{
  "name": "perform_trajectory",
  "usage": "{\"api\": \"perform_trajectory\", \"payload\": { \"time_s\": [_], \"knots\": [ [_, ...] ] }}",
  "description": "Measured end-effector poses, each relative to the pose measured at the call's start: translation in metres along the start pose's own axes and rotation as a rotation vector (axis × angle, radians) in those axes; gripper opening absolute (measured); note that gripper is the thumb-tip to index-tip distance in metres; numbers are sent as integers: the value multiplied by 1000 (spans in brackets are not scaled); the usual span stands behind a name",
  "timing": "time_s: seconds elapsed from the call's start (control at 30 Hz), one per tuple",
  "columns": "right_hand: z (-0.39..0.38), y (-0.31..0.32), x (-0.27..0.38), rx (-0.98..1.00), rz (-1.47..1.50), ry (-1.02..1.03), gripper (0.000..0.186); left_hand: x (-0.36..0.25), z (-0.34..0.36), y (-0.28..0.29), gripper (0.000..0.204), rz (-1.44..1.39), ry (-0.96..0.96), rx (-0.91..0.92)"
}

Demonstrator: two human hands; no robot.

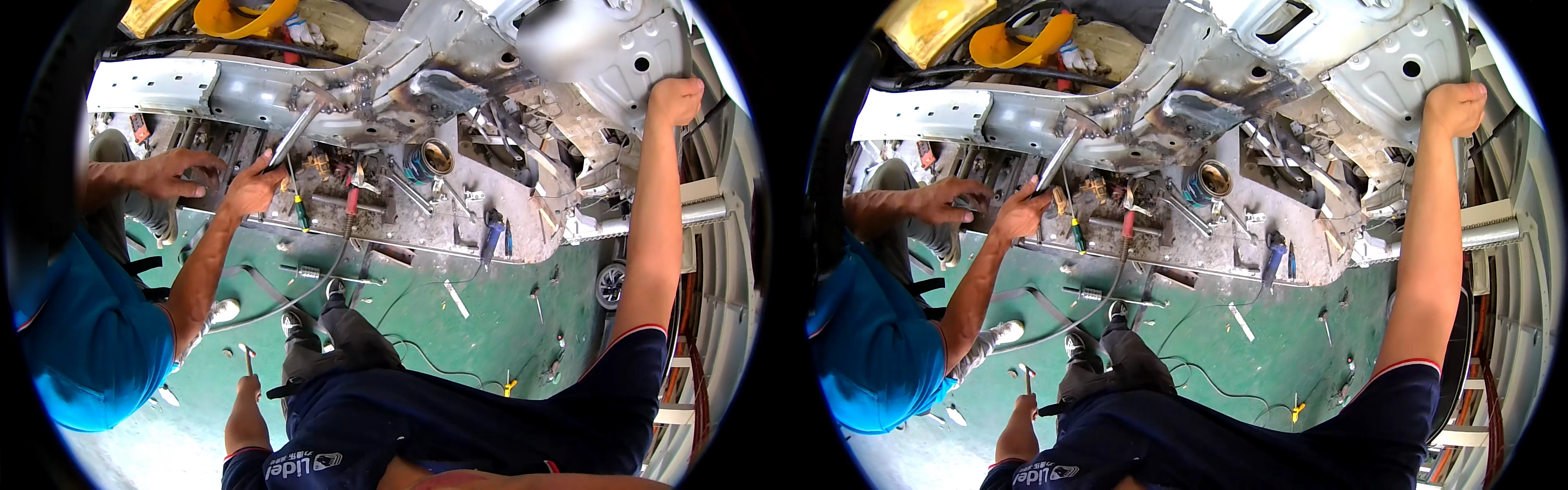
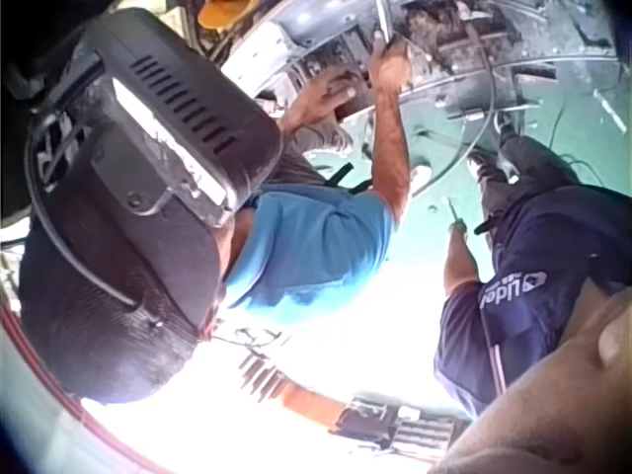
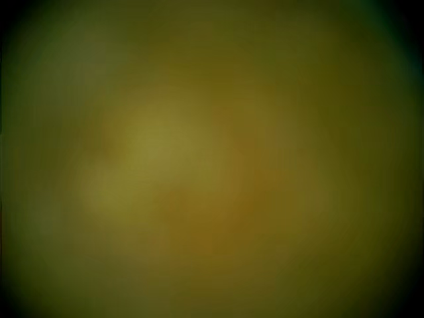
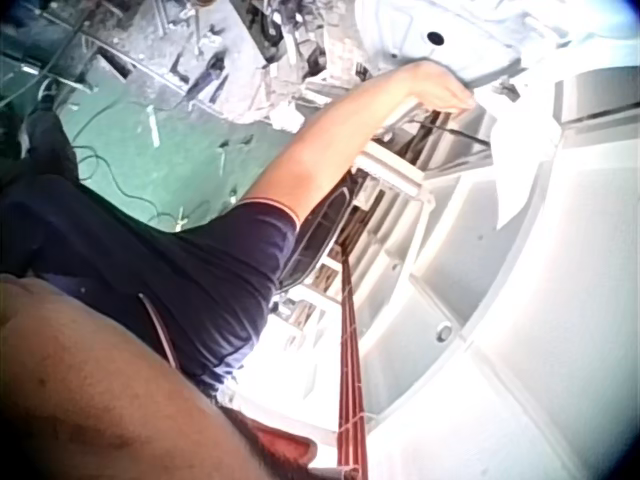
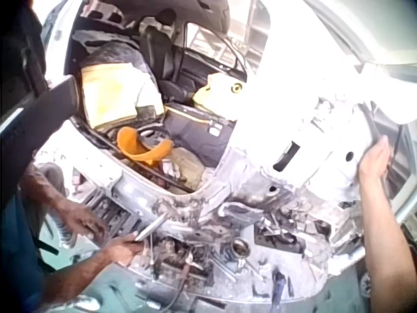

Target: The person uses a hammer and a white block to tap and adjust the front bumper of a black car. They repeatedly tap along the bumper edge and then move to the engine bay to tap internal metal components with the hammer.

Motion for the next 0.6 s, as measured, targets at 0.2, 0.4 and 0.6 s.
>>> {"api": "perform_trajectory", "payload": {
  "time_s": [0.2,0.4,0.6],
  "knots": [
    [2,-2,-4,-40,-11,29,60,-122,-76,7,23,188,-428,-129],
    [2,-4,-9,-51,-10,0,59,-176,-108,6,35,-470,-366,208],
    [3,-6,-12,-69,-1,-3,59,-151,-78,20,35,-470,-255,89]
  ]
}}
Point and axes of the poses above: each hand's wrist, its own z-axis towards the middle knuckle, its own y-axis out of the back of the hand, x = y × z, the point moved 9 cm from there along z, towards the middle knuckle, and after that the axes turned 9 degrees about y, right-handed, at the moved point
